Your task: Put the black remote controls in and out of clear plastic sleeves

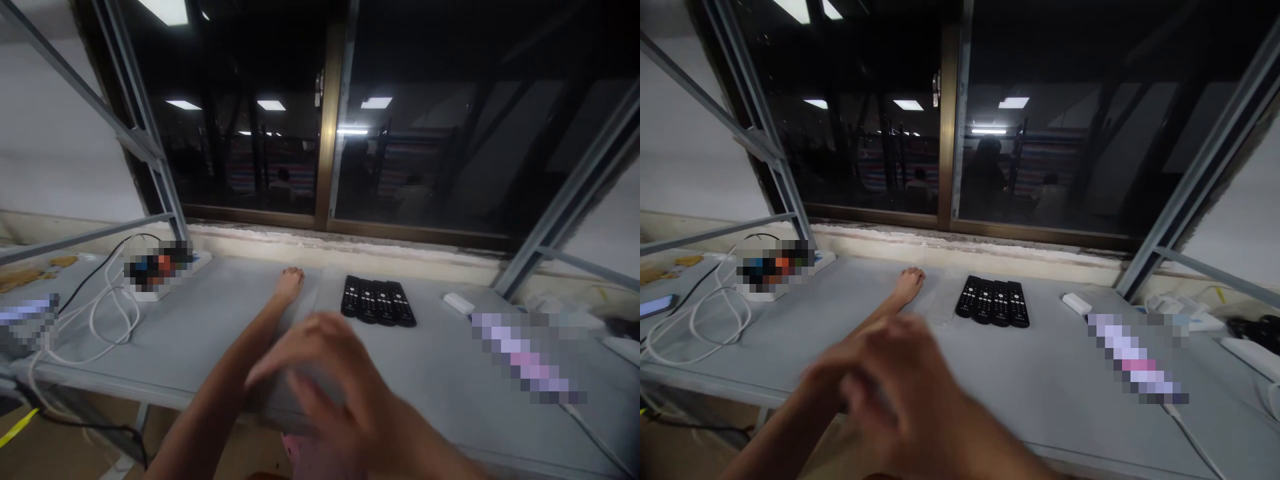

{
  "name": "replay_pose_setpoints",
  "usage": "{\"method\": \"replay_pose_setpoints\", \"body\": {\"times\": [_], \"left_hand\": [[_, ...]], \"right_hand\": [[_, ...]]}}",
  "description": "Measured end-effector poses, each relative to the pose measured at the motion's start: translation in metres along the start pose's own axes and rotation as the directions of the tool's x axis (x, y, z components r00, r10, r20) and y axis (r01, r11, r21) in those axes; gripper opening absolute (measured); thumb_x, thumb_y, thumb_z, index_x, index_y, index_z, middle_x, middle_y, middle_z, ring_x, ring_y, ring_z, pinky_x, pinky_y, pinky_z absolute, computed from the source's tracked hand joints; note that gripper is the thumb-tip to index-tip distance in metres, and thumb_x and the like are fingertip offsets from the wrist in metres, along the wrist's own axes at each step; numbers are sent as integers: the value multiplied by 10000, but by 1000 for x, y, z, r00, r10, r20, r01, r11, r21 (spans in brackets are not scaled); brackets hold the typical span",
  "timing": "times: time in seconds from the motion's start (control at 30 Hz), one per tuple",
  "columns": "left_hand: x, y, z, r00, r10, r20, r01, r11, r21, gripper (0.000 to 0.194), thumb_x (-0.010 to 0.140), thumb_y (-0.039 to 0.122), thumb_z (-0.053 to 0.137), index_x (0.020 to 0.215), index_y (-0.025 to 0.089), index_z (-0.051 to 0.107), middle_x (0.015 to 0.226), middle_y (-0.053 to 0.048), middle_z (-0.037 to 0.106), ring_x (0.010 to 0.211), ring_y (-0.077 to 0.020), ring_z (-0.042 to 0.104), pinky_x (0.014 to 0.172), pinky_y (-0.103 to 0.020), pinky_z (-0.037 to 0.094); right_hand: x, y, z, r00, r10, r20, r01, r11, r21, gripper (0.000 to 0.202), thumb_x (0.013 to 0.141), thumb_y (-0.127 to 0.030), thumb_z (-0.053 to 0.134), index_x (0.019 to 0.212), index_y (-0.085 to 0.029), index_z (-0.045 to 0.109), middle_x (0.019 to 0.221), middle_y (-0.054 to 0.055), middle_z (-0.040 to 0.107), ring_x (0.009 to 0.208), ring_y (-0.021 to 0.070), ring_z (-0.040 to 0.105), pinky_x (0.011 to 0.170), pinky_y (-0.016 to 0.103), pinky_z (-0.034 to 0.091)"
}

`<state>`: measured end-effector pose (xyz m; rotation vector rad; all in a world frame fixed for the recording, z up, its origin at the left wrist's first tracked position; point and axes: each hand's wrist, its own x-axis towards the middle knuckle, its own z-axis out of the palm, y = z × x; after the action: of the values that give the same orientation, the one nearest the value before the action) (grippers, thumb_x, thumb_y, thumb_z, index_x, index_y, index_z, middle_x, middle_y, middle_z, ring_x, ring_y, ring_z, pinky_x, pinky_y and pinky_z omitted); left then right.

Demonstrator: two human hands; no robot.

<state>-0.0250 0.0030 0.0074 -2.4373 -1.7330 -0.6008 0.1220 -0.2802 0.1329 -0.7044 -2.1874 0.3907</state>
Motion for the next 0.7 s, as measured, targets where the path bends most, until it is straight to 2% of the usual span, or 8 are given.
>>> {"method": "replay_pose_setpoints", "body": {"times": [0.07, 0.13, 0.2, 0.27, 0.4, 0.57, 0.7], "left_hand": [[0, 1, 0, 1000, 5, 9, -5, 1000, -2, 239, 906, 168, 395, 980, 149, 621, 1064, -98, 632, 1053, -193, 512, 953, -312, 318], [-1, 1, -2, 1000, 6, 9, -6, 1000, 1, 242, 910, 178, 390, 979, 150, 621, 1067, -101, 631, 1052, -195, 515, 948, -311, 324], [-1, 2, -3, 1000, 6, -1, -6, 1000, 5, 248, 902, 173, 391, 980, 165, 626, 1062, -98, 631, 1048, -198, 530, 940, -314, 336], [-1, 2, -4, 1000, 2, 1, -2, 1000, 8, 252, 888, 154, 397, 979, 173, 631, 1054, -96, 633, 1042, -199, 545, 934, -317, 347], [-1, 1, -4, 1000, 6, 13, -7, 1000, 4, 251, 882, 152, 408, 988, 174, 634, 1059, -93, 632, 1047, -193, 553, 938, -314, 353], [-1, 1, -6, 1000, -4, 29, 3, 1000, 1, 258, 878, 145, 408, 990, 180, 638, 1063, -88, 631, 1048, -191, 556, 941, -313, 356], [-1, 3, -7, 1000, -1, 28, 1, 1000, 10, 257, 874, 138, 407, 980, 179, 638, 1069, -82, 631, 1047, -188, 555, 939, -305, 357]], "right_hand": [[27, 41, -8, 996, 84, 1, -81, 961, -263, 370, 927, -303, 430, 1289, -341, 490, 1181, 15, 626, 1136, 231, 519, 1020, 468, 336], [37, 88, -10, 978, 205, 36, -165, 870, -465, 533, 876, -330, 541, 1387, -279, 401, 1275, 82, 575, 1202, 288, 468, 1014, 505, 316], [35, 127, -8, 936, 330, 126, -208, 805, -556, 649, 816, -345, 630, 1410, -256, 382, 1275, 120, 578, 1187, 310, 491, 992, 503, 342], [26, 152, -5, 901, 401, 168, -243, 784, -571, 622, 792, -351, 659, 1369, -240, 456, 1260, 130, 593, 1163, 313, 526, 998, 489, 352], [8, 169, -1, 885, 427, 184, -298, 824, -481, 337, 854, -297, 567, 1172, -222, 649, 1189, 89, 649, 1120, 270, 576, 956, 403, 426], [0, 169, -2, 890, 423, 169, -339, 863, -374, 363, 926, -346, 442, 1229, -234, 608, 1251, 52, 614, 1169, 228, 551, 977, 372, 427], [-1, 171, 1, 924, 360, 128, -262, 842, -472, 311, 894, -195, 467, 1127, -210, 671, 1149, 68, 671, 1077, 220, 603, 1033, 387, 370]]}}
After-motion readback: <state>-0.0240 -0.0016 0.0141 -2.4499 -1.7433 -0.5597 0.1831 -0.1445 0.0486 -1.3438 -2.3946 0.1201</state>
